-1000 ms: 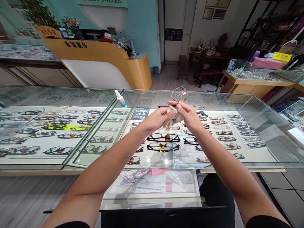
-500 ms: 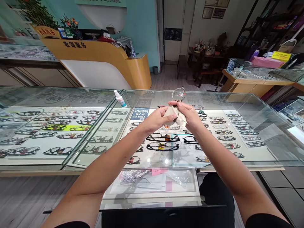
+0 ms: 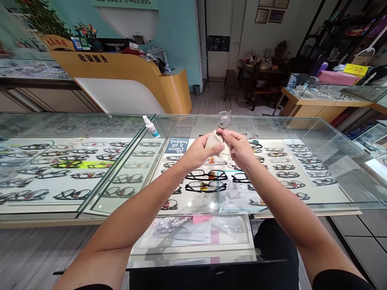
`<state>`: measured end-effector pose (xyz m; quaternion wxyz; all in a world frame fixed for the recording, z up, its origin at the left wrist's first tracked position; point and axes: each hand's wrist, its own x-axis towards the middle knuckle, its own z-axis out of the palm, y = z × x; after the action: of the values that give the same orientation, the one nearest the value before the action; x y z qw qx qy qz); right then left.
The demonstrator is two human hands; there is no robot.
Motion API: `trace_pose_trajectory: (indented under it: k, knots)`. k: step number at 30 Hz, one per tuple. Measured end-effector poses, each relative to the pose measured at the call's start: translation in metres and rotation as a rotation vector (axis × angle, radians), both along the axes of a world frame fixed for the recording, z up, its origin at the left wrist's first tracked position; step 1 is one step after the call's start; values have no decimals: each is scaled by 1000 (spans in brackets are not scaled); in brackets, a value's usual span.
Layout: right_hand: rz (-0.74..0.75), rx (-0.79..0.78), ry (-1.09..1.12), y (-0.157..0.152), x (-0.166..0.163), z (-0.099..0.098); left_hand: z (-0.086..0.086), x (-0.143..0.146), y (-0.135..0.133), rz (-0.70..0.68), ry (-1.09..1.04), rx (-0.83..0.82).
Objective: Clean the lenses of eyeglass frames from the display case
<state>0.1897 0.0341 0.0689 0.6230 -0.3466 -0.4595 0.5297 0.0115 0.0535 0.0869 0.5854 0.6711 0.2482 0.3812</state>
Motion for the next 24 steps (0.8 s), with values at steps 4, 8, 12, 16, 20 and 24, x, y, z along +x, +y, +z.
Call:
trace_pose_trajectory:
  k: [4, 8, 12, 16, 20, 24]
  knots:
    - [-10, 65, -82, 1, 0, -4, -1, 1, -2, 48, -12, 15]
    - [0, 165, -122, 2, 1, -6, -4, 4, -6, 92, -83, -9]
    - [11, 174, -151, 0, 0, -3, -8, 8, -6, 181, -133, 32]
    - [-5, 144, -89, -2, 2, 4, -11, 5, -2, 121, -71, 43]
    - [-9, 120, -66, -4, 7, 11, -9, -4, 3, -31, 17, 14]
    - [-23, 92, -75, -4, 8, 13, -3, -8, 3, -65, 53, 90]
